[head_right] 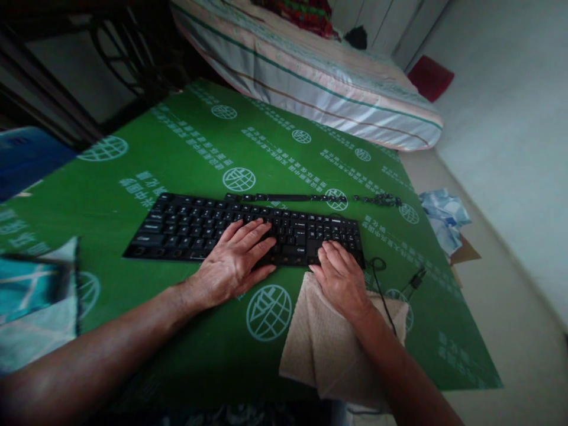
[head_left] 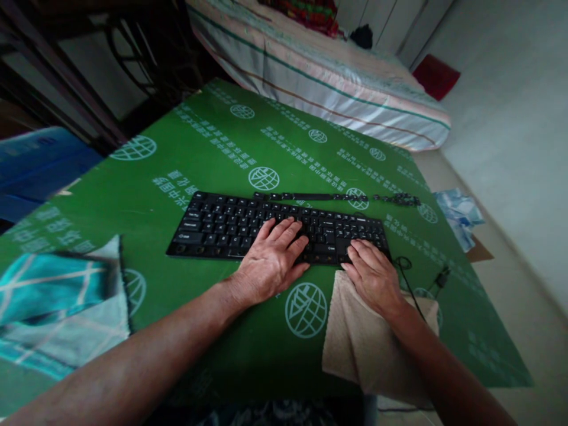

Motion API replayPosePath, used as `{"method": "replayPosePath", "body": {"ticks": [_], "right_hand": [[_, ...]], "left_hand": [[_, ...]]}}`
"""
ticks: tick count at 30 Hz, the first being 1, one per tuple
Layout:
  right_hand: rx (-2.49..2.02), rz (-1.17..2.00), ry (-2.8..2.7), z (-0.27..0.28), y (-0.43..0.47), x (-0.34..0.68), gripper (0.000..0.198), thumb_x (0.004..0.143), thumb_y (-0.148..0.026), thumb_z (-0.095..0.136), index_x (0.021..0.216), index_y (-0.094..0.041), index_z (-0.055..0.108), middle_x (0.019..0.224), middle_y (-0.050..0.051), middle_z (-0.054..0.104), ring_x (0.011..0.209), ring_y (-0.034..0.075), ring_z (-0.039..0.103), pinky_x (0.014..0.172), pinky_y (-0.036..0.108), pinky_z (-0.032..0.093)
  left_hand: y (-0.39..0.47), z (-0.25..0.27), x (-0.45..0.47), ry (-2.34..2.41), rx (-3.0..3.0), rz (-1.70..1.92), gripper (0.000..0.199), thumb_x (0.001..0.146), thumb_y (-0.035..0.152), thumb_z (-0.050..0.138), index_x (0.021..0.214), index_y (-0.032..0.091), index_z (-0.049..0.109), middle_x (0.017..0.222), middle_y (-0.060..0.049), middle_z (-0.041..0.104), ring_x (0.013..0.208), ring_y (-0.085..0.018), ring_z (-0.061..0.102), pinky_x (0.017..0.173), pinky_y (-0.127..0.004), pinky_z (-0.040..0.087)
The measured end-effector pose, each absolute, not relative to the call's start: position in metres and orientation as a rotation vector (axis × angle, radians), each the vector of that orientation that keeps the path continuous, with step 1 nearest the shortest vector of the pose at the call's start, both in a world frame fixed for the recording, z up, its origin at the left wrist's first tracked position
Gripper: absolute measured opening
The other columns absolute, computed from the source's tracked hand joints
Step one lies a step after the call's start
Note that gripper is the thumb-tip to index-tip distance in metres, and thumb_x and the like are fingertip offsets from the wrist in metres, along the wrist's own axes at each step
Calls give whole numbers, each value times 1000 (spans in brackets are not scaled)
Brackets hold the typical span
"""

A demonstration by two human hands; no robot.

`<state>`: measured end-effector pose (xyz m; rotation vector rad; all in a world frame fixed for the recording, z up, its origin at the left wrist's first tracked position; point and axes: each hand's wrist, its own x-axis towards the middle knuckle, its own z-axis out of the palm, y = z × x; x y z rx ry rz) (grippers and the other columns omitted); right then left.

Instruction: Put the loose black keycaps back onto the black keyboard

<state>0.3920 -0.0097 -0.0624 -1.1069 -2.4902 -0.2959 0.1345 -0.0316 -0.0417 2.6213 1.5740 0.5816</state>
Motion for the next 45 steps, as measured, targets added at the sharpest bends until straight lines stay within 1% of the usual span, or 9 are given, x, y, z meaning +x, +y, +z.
{"method": "replayPosePath", "body": {"ticks": [5,15,21,27,32,36,38,42,45], "right_hand": [[-1064,-265,-2349,-64,-12,393,31,89,-24,56,119,-16,60,118,15,64,113,28,59,97,47,52],[-1109,-336,-2389,-65,-12,391,22,88,-24,58,105,-15,67,120,17,63,115,31,57,95,48,53],[-1105,-302,-2355,-65,-12,390,23,88,-24,58,106,-13,67,117,17,64,114,29,57,96,46,52],[-1099,-358,-2301,-68,-10,386,22,88,-25,58,106,-15,67,117,14,64,116,26,56,98,42,51],[-1108,-375,-2311,-68,-9,382,21,88,-25,58,101,-14,69,119,16,63,118,28,55,97,44,51],[-1122,-340,-2218,-67,-8,382,24,89,-27,55,106,-14,66,117,15,64,115,28,56,96,46,52],[-1132,-312,-2147,-67,-7,383,25,89,-26,54,108,-14,65,115,15,65,113,27,58,95,45,53],[-1146,-253,-2018,-68,-2,384,21,89,-20,53,105,-16,66,109,13,67,108,25,60,92,44,54],[-1136,-194,-1938,-69,0,385,21,88,-15,53,103,-17,67,107,12,67,106,24,61,92,43,54]], "left_hand": [[-31,-43,134,1575,2639,581,42,87,38,57,121,13,60,139,-18,49,133,-35,40,111,-56,28],[-30,-43,132,1578,2667,583,42,88,38,55,122,12,60,139,-19,50,132,-35,41,109,-57,30],[-30,-44,132,1580,2690,611,42,89,37,55,121,12,61,137,-19,52,131,-36,43,108,-58,32],[-27,-52,127,1578,2792,668,40,88,37,55,118,13,62,135,-19,54,129,-36,45,105,-57,36],[-23,-54,123,1577,2869,689,40,88,39,52,117,13,63,132,-19,56,126,-36,48,102,-57,39],[-22,-53,121,1572,2939,709,39,89,40,50,116,14,62,130,-18,57,124,-35,51,98,-56,43],[-21,-53,120,1562,2973,714,40,89,40,50,117,14,61,130,-19,58,122,-35,52,96,-55,45],[-21,-51,121,1554,3017,737,41,88,40,51,117,13,61,129,-20,57,121,-35,53,95,-54,46],[-25,-48,130,1468,3055,748,39,88,40,52,116,15,61,129,-19,57,121,-34,53,97,-53,45]]}}
